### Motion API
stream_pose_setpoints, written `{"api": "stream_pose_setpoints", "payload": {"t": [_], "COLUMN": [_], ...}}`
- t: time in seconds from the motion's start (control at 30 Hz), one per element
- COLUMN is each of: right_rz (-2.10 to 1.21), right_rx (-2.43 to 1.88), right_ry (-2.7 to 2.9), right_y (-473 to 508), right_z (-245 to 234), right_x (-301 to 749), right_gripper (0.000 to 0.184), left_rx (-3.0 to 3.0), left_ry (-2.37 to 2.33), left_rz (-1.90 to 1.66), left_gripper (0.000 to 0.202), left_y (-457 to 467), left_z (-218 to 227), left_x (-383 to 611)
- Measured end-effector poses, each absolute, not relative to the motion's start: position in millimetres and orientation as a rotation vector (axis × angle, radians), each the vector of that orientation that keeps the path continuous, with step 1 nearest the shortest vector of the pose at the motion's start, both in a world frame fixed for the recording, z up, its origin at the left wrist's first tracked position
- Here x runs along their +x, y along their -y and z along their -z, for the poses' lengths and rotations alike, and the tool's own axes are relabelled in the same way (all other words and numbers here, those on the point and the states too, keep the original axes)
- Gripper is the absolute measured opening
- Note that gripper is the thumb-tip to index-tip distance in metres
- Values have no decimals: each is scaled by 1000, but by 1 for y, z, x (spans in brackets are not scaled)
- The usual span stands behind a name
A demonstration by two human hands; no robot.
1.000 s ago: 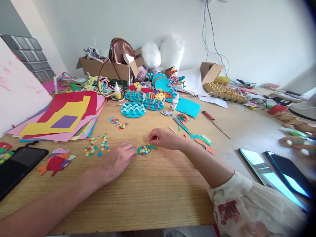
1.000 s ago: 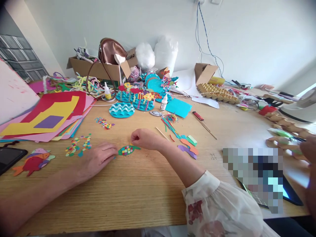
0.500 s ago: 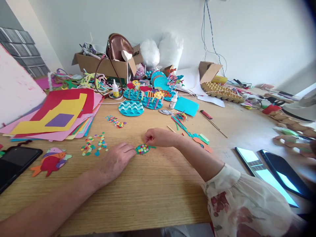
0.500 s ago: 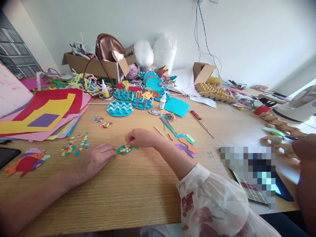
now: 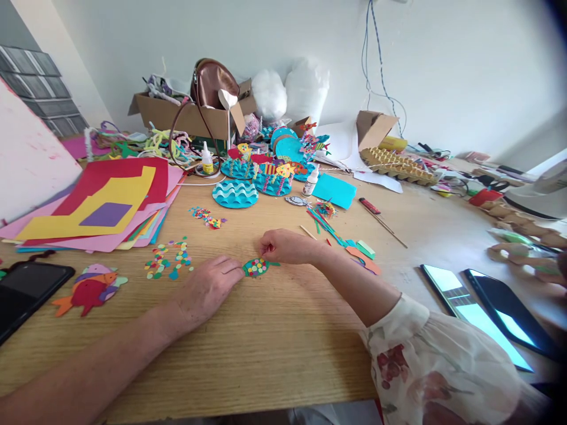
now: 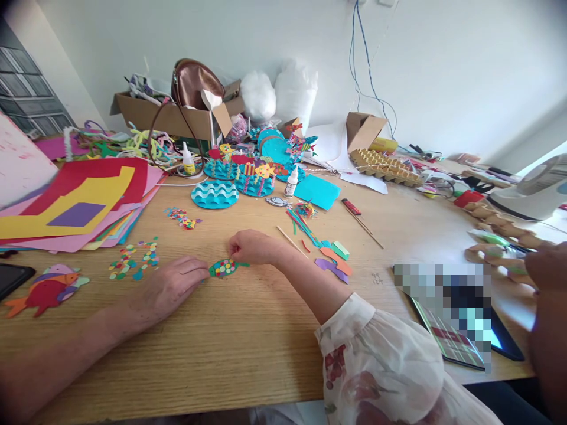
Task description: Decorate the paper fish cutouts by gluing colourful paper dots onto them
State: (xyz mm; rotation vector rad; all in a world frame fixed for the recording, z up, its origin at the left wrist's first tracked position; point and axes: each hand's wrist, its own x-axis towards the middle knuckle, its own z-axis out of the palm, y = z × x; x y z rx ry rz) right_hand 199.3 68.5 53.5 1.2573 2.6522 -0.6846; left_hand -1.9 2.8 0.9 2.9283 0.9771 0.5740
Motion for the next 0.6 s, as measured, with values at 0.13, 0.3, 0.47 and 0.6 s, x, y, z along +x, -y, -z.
{"api": "stream_pose_setpoints", "payload": {"t": [0.13,0.3,0.47,0.6], "right_rz": [605,578,575,621], "right_rx": [1278,1282,1291,1295], "right_ry": [-2615,-2603,-2601,-2642], "right_y": [-67,-66,-64,-67], "right_z": [-58,-60,-59,-55], "right_x": [197,196,194,198], "right_gripper": [17,17,16,14], "left_rx": [2955,2967,2980,2962], "left_ry": [-965,-959,-963,-945], "left_rz": [-598,-589,-583,-575], "left_gripper": [27,28,29,27], "left_y": [-3,-3,-3,-5], "left_z": [-2,-4,-3,0], "left_x": [-1,-1,-2,-3]}}
